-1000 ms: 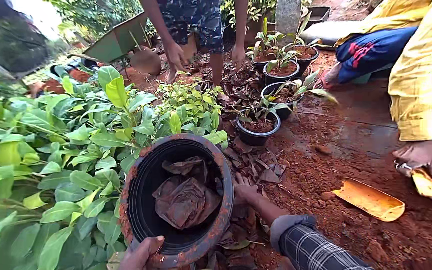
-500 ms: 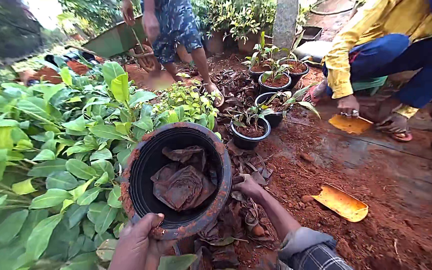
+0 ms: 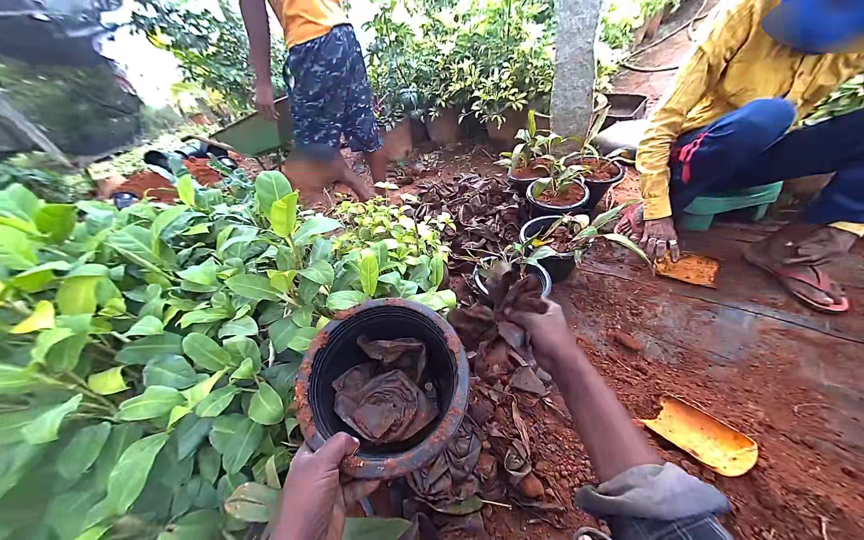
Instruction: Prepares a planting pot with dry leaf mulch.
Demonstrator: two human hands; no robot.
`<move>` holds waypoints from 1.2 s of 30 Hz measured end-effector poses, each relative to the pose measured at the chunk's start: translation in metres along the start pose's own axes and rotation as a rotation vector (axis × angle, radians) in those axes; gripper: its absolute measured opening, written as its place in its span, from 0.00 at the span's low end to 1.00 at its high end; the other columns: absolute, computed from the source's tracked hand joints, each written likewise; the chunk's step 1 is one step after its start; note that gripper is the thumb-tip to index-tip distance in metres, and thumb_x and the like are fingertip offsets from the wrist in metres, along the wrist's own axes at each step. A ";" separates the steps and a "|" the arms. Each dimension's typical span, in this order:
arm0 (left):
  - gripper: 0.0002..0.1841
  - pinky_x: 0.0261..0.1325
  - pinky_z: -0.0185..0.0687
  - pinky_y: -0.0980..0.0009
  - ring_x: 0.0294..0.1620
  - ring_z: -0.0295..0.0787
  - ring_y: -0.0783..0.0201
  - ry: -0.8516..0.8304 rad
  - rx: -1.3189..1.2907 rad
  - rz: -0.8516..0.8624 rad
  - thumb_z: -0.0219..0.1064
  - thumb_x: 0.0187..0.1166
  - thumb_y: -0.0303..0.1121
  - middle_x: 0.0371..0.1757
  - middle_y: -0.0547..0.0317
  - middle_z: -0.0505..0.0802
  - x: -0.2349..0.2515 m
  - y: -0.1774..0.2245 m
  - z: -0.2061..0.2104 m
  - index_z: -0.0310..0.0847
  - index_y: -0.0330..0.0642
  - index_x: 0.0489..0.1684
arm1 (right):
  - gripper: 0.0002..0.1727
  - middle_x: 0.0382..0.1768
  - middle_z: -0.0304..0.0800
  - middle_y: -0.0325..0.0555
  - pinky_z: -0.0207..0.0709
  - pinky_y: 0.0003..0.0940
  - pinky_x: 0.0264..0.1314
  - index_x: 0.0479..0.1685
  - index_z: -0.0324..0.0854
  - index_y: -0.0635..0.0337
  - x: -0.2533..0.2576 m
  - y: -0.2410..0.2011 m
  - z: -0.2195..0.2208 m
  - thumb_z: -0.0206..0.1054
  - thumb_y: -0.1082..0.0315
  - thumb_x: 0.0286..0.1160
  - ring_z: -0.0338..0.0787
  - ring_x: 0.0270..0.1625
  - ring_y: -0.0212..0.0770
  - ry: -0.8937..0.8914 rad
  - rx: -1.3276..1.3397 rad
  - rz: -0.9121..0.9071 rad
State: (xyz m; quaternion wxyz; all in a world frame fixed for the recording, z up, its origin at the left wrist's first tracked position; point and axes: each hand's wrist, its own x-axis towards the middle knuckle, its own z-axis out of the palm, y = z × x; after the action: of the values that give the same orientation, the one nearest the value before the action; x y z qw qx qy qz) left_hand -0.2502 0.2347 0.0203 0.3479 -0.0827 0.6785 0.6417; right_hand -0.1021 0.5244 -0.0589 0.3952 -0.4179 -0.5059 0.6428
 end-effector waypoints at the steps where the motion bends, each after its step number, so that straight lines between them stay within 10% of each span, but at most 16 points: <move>1: 0.16 0.19 0.90 0.61 0.20 0.91 0.52 -0.002 0.002 -0.001 0.57 0.79 0.18 0.30 0.40 0.89 0.001 -0.001 0.000 0.65 0.31 0.63 | 0.17 0.41 0.91 0.47 0.87 0.40 0.37 0.58 0.80 0.62 -0.008 -0.021 0.003 0.72 0.78 0.71 0.90 0.36 0.39 0.011 0.086 -0.051; 6: 0.16 0.19 0.90 0.59 0.21 0.92 0.50 -0.019 0.004 -0.016 0.57 0.79 0.17 0.31 0.38 0.89 0.001 -0.004 0.004 0.66 0.32 0.64 | 0.16 0.37 0.95 0.37 0.93 0.32 0.44 0.51 0.82 0.57 -0.054 -0.111 0.020 0.70 0.82 0.66 0.94 0.38 0.32 -0.084 0.296 -0.426; 9: 0.16 0.20 0.90 0.59 0.21 0.92 0.50 -0.042 -0.003 -0.026 0.56 0.80 0.18 0.32 0.38 0.89 0.001 -0.006 0.007 0.65 0.32 0.65 | 0.19 0.41 0.96 0.41 0.94 0.37 0.46 0.56 0.85 0.59 -0.078 -0.109 0.043 0.77 0.74 0.64 0.96 0.41 0.35 -0.316 -0.118 -0.640; 14: 0.14 0.19 0.90 0.60 0.21 0.91 0.52 -0.036 0.005 -0.042 0.56 0.80 0.18 0.32 0.40 0.89 -0.002 -0.009 0.007 0.66 0.33 0.62 | 0.44 0.86 0.68 0.49 0.71 0.59 0.81 0.85 0.72 0.44 -0.098 -0.085 0.073 0.82 0.43 0.65 0.71 0.86 0.53 -0.933 -1.019 -0.519; 23: 0.15 0.16 0.89 0.61 0.18 0.90 0.54 0.010 -0.059 -0.041 0.57 0.78 0.18 0.28 0.41 0.87 0.007 -0.006 -0.007 0.65 0.32 0.60 | 0.15 0.52 0.91 0.51 0.92 0.43 0.48 0.61 0.83 0.64 -0.035 -0.063 0.035 0.64 0.66 0.84 0.94 0.50 0.43 -0.258 -0.096 -0.395; 28: 0.13 0.17 0.90 0.61 0.20 0.92 0.54 -0.017 -0.091 -0.002 0.55 0.79 0.18 0.29 0.42 0.89 0.000 0.000 -0.011 0.66 0.33 0.59 | 0.24 0.54 0.93 0.57 0.83 0.63 0.64 0.66 0.85 0.59 0.001 0.100 0.026 0.75 0.57 0.74 0.92 0.57 0.56 -0.274 -0.759 -0.135; 32: 0.08 0.17 0.90 0.64 0.19 0.92 0.58 -0.068 -0.085 0.001 0.51 0.82 0.18 0.27 0.47 0.90 -0.006 0.007 -0.013 0.66 0.35 0.54 | 0.51 0.85 0.69 0.60 0.70 0.70 0.77 0.93 0.59 0.47 -0.037 0.164 0.061 0.80 0.48 0.67 0.70 0.84 0.66 -0.760 -1.187 0.050; 36: 0.08 0.24 0.94 0.62 0.25 0.95 0.60 -0.133 -0.111 0.009 0.46 0.83 0.19 0.29 0.52 0.93 -0.005 0.011 -0.019 0.67 0.39 0.50 | 0.50 0.95 0.45 0.65 0.43 0.85 0.82 0.89 0.62 0.60 -0.071 0.158 0.098 0.75 0.42 0.70 0.43 0.95 0.71 -0.986 -1.391 -0.085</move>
State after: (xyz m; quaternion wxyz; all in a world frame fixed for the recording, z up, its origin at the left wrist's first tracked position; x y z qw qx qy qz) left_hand -0.2591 0.2174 0.0311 0.3842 -0.0559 0.6177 0.6839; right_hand -0.1839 0.3993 -0.1904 -0.1929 -0.2188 -0.9149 0.2791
